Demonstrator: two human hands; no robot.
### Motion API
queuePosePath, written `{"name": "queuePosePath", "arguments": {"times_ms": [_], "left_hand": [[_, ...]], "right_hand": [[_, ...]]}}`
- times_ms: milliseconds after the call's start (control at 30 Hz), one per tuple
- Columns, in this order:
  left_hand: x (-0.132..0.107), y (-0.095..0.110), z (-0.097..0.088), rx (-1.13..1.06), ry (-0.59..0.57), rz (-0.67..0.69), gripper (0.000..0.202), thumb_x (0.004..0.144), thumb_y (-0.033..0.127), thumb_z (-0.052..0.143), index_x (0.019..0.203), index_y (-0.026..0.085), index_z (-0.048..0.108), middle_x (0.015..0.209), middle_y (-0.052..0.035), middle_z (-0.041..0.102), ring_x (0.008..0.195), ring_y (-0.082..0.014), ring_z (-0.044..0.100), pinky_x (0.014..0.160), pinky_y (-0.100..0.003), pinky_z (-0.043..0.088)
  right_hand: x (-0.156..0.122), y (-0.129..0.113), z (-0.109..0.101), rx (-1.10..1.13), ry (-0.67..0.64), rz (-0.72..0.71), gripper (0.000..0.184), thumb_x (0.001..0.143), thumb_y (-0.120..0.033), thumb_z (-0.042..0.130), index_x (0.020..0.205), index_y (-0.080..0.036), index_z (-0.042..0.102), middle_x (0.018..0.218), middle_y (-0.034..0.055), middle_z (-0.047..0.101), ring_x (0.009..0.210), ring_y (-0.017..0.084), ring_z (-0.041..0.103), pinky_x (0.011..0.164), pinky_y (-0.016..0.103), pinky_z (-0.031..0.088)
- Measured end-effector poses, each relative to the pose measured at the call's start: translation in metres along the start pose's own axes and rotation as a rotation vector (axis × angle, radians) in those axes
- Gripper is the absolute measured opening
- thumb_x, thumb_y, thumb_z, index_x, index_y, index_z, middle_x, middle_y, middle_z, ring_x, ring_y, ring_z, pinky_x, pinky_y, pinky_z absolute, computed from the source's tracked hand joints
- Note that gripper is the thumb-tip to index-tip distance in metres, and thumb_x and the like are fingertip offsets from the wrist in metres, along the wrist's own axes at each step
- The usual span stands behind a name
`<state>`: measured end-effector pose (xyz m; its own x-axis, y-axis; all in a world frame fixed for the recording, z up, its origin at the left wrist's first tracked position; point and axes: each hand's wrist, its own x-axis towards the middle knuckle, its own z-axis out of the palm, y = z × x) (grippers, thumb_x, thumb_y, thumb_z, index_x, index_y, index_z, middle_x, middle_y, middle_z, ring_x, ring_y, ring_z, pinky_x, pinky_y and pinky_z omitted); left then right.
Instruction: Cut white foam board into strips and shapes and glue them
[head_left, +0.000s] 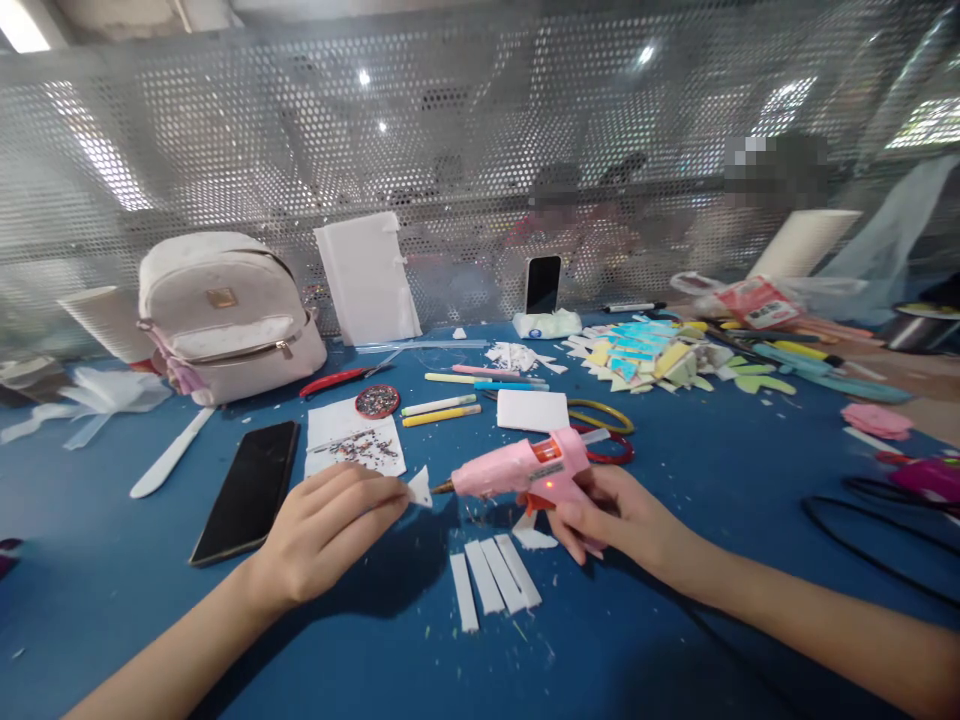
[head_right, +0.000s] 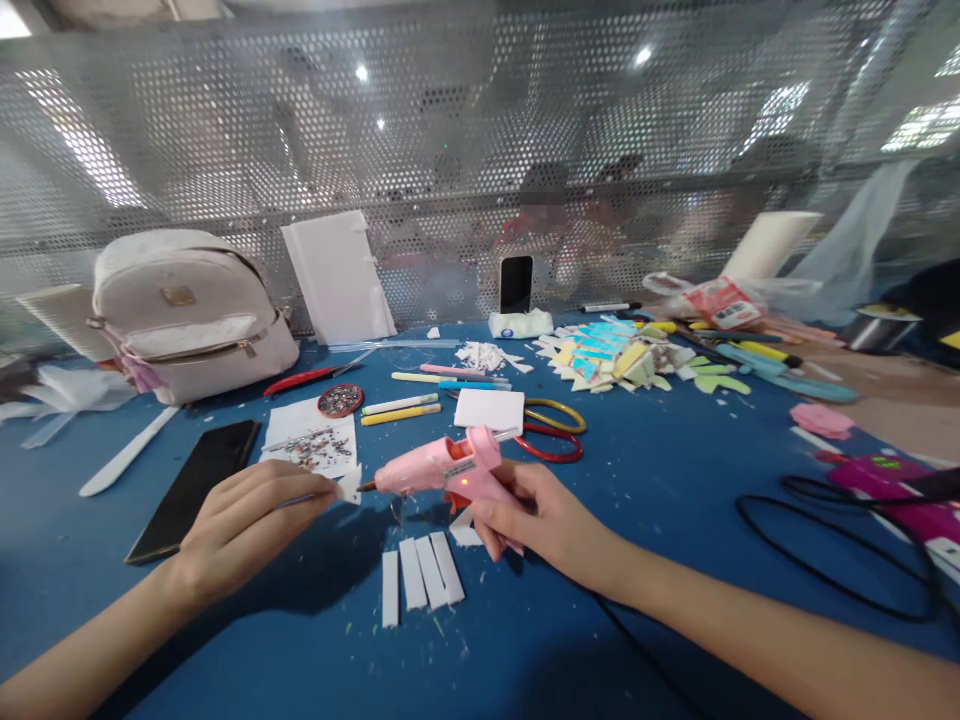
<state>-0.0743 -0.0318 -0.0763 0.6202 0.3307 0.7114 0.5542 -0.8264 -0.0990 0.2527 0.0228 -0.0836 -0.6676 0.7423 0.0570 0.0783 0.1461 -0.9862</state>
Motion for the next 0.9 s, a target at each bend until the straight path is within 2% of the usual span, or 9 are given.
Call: {"name": "queuePosePath", "arguments": {"times_ms": [200, 533, 700, 833, 900], "left_hand": [[0.005, -0.001, 0.002, 0.039, 0.001, 0.061, 0.014, 0.091, 0.000, 0.059, 0.102, 0.004, 0.067, 0.098, -0.0178, 0.072, 0.088, -0.0244, 0.066, 0.073, -0.037, 0.054], [0.006, 0.002, 0.001, 0.040, -0.002, 0.072, 0.014, 0.091, 0.001, 0.060, 0.102, 0.004, 0.068, 0.099, -0.0165, 0.072, 0.090, -0.0238, 0.066, 0.075, -0.037, 0.055], [0.007, 0.004, 0.001, 0.045, -0.011, 0.076, 0.015, 0.093, 0.001, 0.056, 0.102, 0.004, 0.068, 0.098, -0.0165, 0.072, 0.089, -0.0234, 0.066, 0.076, -0.037, 0.055], [0.009, 0.005, 0.001, 0.047, -0.014, 0.085, 0.016, 0.095, 0.002, 0.054, 0.102, 0.004, 0.068, 0.098, -0.0166, 0.072, 0.089, -0.0235, 0.065, 0.075, -0.037, 0.055], [0.010, 0.006, 0.000, 0.053, -0.009, 0.092, 0.016, 0.095, 0.002, 0.053, 0.102, 0.003, 0.068, 0.098, -0.0167, 0.072, 0.089, -0.0237, 0.065, 0.074, -0.037, 0.055]], "right_hand": [[-0.002, -0.003, 0.000, -0.038, -0.036, 0.035, 0.044, 0.092, -0.055, 0.062, 0.094, -0.011, 0.067, 0.059, 0.0003, 0.061, 0.049, 0.009, 0.045, 0.048, 0.022, 0.034], [0.000, -0.004, 0.001, -0.048, -0.046, 0.052, 0.048, 0.091, -0.059, 0.061, 0.097, -0.011, 0.066, 0.059, 0.0004, 0.061, 0.049, 0.010, 0.045, 0.049, 0.023, 0.034], [-0.001, -0.007, 0.001, -0.104, -0.036, 0.035, 0.047, 0.092, -0.058, 0.061, 0.086, -0.012, 0.067, 0.059, 0.0009, 0.061, 0.051, 0.011, 0.047, 0.050, 0.024, 0.036], [-0.002, -0.010, 0.002, -0.163, -0.026, 0.014, 0.043, 0.093, -0.054, 0.060, 0.091, -0.013, 0.070, 0.058, -0.0003, 0.061, 0.052, 0.012, 0.049, 0.054, 0.025, 0.038], [-0.001, -0.012, 0.002, -0.187, -0.017, 0.010, 0.042, 0.093, -0.054, 0.059, 0.083, -0.015, 0.069, 0.058, -0.0001, 0.061, 0.052, 0.012, 0.050, 0.056, 0.025, 0.040]]}}
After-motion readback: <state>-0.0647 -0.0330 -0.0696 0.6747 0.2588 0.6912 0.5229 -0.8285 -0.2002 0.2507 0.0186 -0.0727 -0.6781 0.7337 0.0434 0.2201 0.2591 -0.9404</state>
